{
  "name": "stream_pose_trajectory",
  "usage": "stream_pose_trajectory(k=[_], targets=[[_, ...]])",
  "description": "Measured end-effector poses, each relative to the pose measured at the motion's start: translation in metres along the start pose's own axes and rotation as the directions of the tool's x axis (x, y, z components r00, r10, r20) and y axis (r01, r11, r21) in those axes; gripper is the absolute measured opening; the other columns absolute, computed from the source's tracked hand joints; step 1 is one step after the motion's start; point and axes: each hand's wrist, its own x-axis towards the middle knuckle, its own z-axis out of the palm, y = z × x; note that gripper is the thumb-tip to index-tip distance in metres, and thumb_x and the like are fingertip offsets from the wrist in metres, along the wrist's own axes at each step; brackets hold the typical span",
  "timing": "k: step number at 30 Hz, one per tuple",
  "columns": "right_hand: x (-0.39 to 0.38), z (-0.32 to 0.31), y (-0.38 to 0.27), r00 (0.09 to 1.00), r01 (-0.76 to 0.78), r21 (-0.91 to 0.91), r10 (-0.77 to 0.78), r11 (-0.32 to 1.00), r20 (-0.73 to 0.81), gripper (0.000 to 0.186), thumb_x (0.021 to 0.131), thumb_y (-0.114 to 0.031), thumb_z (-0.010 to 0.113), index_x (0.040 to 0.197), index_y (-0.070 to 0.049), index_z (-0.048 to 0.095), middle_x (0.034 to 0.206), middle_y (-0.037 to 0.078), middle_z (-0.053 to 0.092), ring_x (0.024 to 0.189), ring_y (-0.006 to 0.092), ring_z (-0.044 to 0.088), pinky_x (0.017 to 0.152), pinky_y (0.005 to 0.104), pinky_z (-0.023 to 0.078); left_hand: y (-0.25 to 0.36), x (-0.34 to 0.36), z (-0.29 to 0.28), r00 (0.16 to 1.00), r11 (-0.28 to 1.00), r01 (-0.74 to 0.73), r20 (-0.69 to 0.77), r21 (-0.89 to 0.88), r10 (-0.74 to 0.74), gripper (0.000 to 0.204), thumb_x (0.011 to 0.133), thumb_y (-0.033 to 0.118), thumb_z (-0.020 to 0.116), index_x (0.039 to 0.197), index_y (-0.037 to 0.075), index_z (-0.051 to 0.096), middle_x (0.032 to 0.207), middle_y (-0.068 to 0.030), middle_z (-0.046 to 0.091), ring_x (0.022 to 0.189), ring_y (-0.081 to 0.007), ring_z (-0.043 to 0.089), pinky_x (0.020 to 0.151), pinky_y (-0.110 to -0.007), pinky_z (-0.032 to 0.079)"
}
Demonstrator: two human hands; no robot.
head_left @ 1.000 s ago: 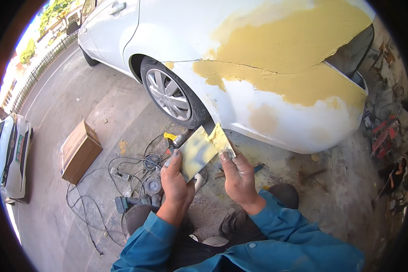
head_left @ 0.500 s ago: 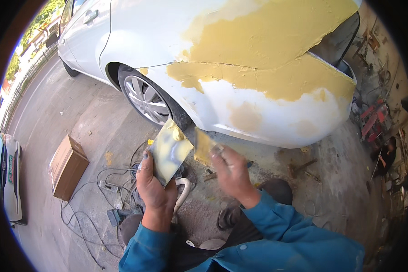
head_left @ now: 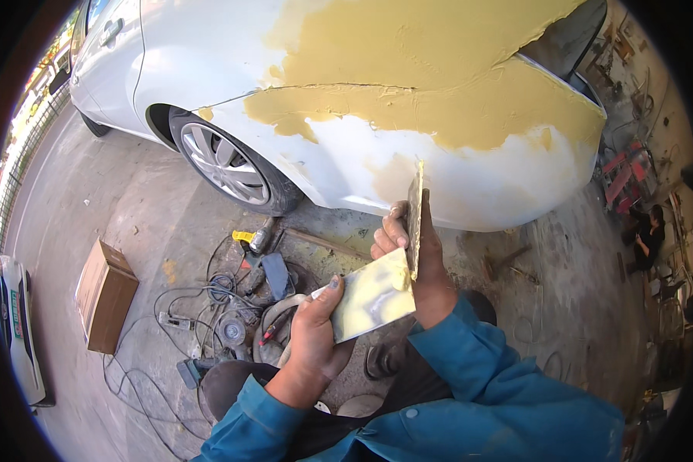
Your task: The person applies yellow body filler to the rear bumper of a white car using a putty knife. They repeatedly scoop filler from a mixing board and spread it over the damaged area, smoothing the surface.
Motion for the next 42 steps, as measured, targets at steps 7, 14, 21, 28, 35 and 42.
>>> stream_pose_trajectory(k=[7, 14, 21, 28, 35, 42], targets=[[-0.015, -0.003, 0.017, 0.996, 0.083, -0.217, -0.073, 0.973, 0.058, 0.042, 0.114, -0.05, 0.064, 0.108, -0.009, 0.067, 0.086, -0.002, 0.063, 0.076, 0.0091, 0.061, 0.067, 0.0273, 0.051, -0.004, 0.005, 0.006, 0.999, 0.999, 0.034, -0.02, 0.001, -0.034, 0.044, 0.117, 0.039, 0.055, 0.137, 0.001, 0.066, 0.121, -0.0132, 0.08, 0.104, -0.025, 0.078, 0.084, -0.037, 0.057], [-0.017, -0.019, 0.01, 0.961, 0.009, -0.52, 0.136, 0.854, 0.241, 0.037, 0.109, -0.035, 0.078, 0.122, -0.001, 0.074, 0.105, -0.001, 0.074, 0.096, 0.0046, 0.064, 0.082, 0.0239, 0.052, 0.033, 0.017, -0.005, 0.983, 0.971, -0.182, 0.01, -0.154, 0.186, 0.043, 0.118, 0.035, 0.055, 0.143, 0.001, 0.062, 0.129, -0.0132, 0.078, 0.105, -0.0241, 0.079, 0.079, -0.036, 0.062], [-0.005, -0.02, 0.026, 0.977, 0.158, -0.535, -0.21, 0.83, -0.038, 0.02, 0.111, -0.024, 0.075, 0.117, -0.005, 0.075, 0.102, -0.005, 0.07, 0.092, 0.0032, 0.059, 0.081, 0.0244, 0.049, 0.061, 0.015, -0.002, 0.917, 0.91, -0.394, -0.121, -0.127, 0.38, 0.039, 0.118, 0.035, 0.055, 0.141, 0.005, 0.065, 0.127, -0.0098, 0.078, 0.105, -0.0223, 0.077, 0.077, -0.035, 0.059], [-0.015, 0.017, 0.017, 0.877, 0.421, -0.444, -0.479, 0.791, -0.021, 0.014, 0.113, -0.009, 0.066, 0.125, -0.003, 0.064, 0.115, 0.003, 0.072, 0.107, 0.0082, 0.064, 0.095, 0.0284, 0.054, 0.03, 0.013, -0.014, 0.849, 0.868, -0.495, -0.187, 0.042, 0.494, 0.036, 0.118, 0.025, 0.057, 0.133, -0.005, 0.068, 0.128, -0.0153, 0.078, 0.111, -0.0251, 0.078, 0.099, -0.04, 0.061], [-0.032, 0.019, 0.025, 0.861, 0.449, -0.378, -0.505, 0.81, -0.059, 0.018, 0.114, -0.012, 0.067, 0.127, -0.001, 0.068, 0.126, 0.006, 0.072, 0.112, 0.0138, 0.068, 0.097, 0.0342, 0.06, 0.022, 0.011, -0.02, 0.827, 0.837, -0.543, -0.135, 0.064, 0.547, 0.039, 0.118, 0.03, 0.056, 0.137, -0.002, 0.067, 0.13, -0.0128, 0.076, 0.115, -0.0262, 0.076, 0.099, -0.042, 0.061], [-0.044, 0.027, 0.036, 0.896, 0.435, -0.212, -0.444, 0.875, 0.002, 0.025, 0.113, -0.012, 0.066, 0.136, -0.002, 0.071, 0.133, 0.01, 0.074, 0.124, 0.0209, 0.071, 0.106, 0.0391, 0.063, 0.011, 0.017, -0.027, 0.816, 0.825, -0.562, -0.124, 0.051, 0.564, 0.044, 0.119, 0.032, 0.053, 0.146, -0.002, 0.062, 0.138, -0.0121, 0.074, 0.122, -0.0264, 0.075, 0.104, -0.042, 0.059]])
